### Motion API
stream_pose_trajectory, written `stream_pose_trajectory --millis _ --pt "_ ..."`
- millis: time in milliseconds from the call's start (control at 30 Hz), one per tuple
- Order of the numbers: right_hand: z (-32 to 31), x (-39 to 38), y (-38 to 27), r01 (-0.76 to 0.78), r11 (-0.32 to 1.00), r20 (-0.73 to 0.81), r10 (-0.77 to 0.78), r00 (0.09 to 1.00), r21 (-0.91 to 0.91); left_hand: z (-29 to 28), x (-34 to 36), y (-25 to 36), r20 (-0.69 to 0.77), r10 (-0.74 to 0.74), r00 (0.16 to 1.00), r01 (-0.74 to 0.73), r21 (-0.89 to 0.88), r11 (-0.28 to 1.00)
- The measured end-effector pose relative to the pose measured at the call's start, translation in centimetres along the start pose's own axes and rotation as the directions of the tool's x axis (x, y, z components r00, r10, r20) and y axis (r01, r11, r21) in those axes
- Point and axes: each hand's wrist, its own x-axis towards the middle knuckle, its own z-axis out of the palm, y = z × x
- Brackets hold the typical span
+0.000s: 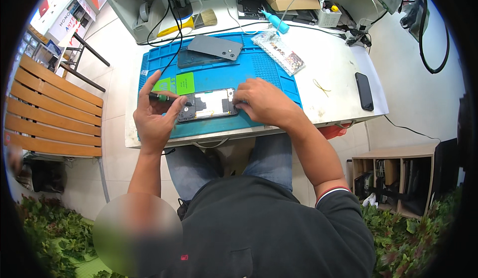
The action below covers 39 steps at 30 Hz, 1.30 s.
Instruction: The person disassembles a phone on a work mat using a screwdriver and a pry tool to remove the battery and other internal components.
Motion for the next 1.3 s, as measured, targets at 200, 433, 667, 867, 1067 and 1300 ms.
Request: stream_pose_trajectory --millis 200,433,667,867,1067,1300 --pt "1.0 -1.7 -0.7 0.074 0.996 -0.048 -0.071 0.996 0.044 -1.1 -1.1 -0.5 0.009 -0.043 0.999 0.043 0.041 0.998" --pt "0.9 -1.2 -1.3 0.110 0.994 -0.028 -0.110 0.994 0.012 -0.8 -1.0 0.6 0.021 -0.035 0.999 0.035 -0.009 0.999" --pt "1.1 9.9 0.6 0.175 0.984 -0.213 -0.165 0.963 0.026 -1.5 -1.3 0.6 0.002 -0.034 0.999 0.034 -0.017 0.999" --pt "1.1 17.3 3.5 0.052 0.996 -0.095 -0.059 0.994 -0.068 -1.2 -0.6 1.1 -0.013 0.043 0.999 -0.041 0.082 0.996" --pt "-0.6 8.3 3.0 -0.029 0.999 -0.065 0.032 0.997 0.044 -6.3 0.2 -1.1 -0.015 0.044 0.999 -0.031 0.504 0.863" --pt "2.1 -1.5 2.8 -0.024 0.989 -0.205 0.054 0.977 0.147 1.0 2.7 0.0 0.092 0.116 0.989 -0.128 0.138 0.982"
